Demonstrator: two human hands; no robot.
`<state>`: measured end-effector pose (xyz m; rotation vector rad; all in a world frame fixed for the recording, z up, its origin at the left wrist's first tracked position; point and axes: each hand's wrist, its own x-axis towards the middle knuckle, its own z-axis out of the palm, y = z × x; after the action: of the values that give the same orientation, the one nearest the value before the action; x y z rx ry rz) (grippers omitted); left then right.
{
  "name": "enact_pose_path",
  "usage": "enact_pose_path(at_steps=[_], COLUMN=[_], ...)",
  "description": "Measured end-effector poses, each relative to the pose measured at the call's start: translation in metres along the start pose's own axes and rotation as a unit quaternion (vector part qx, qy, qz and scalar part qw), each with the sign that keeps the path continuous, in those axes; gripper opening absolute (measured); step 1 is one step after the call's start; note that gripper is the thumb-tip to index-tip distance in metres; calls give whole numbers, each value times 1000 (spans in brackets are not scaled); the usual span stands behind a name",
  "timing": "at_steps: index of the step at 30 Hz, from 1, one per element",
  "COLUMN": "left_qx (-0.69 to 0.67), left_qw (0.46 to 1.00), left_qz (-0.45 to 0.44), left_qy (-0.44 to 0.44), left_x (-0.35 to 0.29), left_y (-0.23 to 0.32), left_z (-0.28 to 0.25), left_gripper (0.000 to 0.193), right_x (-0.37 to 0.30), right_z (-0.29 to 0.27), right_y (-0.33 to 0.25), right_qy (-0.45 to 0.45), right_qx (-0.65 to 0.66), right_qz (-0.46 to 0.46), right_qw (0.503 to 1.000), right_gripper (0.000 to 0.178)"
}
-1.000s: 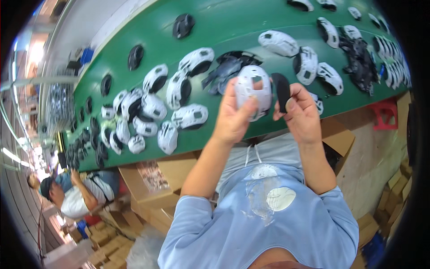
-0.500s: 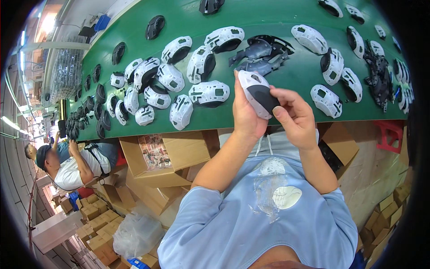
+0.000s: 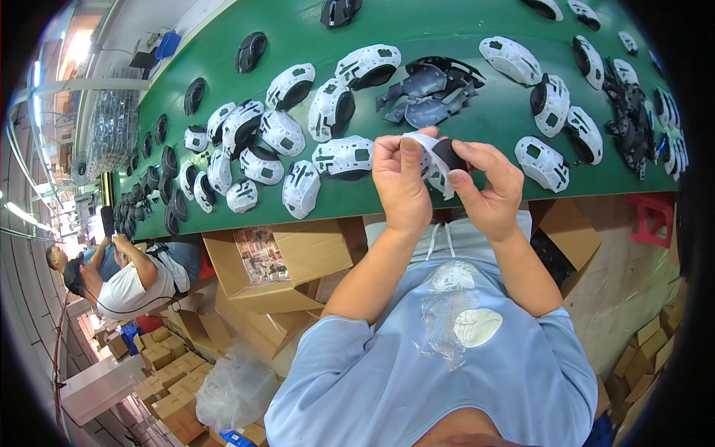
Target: The person assembles computer mouse shells by picking up white shell pieces and black inserts, pressing the components together by hand, and placing the assembled parts on the assembly table.
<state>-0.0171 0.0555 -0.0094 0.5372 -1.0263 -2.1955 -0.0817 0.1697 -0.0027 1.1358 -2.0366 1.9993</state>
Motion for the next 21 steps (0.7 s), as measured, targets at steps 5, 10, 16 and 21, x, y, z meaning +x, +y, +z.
enact_pose_path(at_steps=[5,10,16,21], left_qx=[69,45,50,3], left_qw=[997,998,992,984], left_qz=[17,-22,-14,-75], left_qy=[-8,-23,-112,-164], left_x=[2,-5,-7,-4], left_y=[-2,0,-4,-5], left_z=[-24,-19,-35,-37], left_gripper=[35,37,40,36], right_x=[-1,-3,14,15], right_z=[0,0,-17,-28], right_y=[-5,1,5,9], right_qy=[-28,-28,-117,-161], right_qx=[-26,37,70,109], right_qz=[12,62,43,105], right_qw=[999,997,990,975], right_gripper=[38,38,34,32])
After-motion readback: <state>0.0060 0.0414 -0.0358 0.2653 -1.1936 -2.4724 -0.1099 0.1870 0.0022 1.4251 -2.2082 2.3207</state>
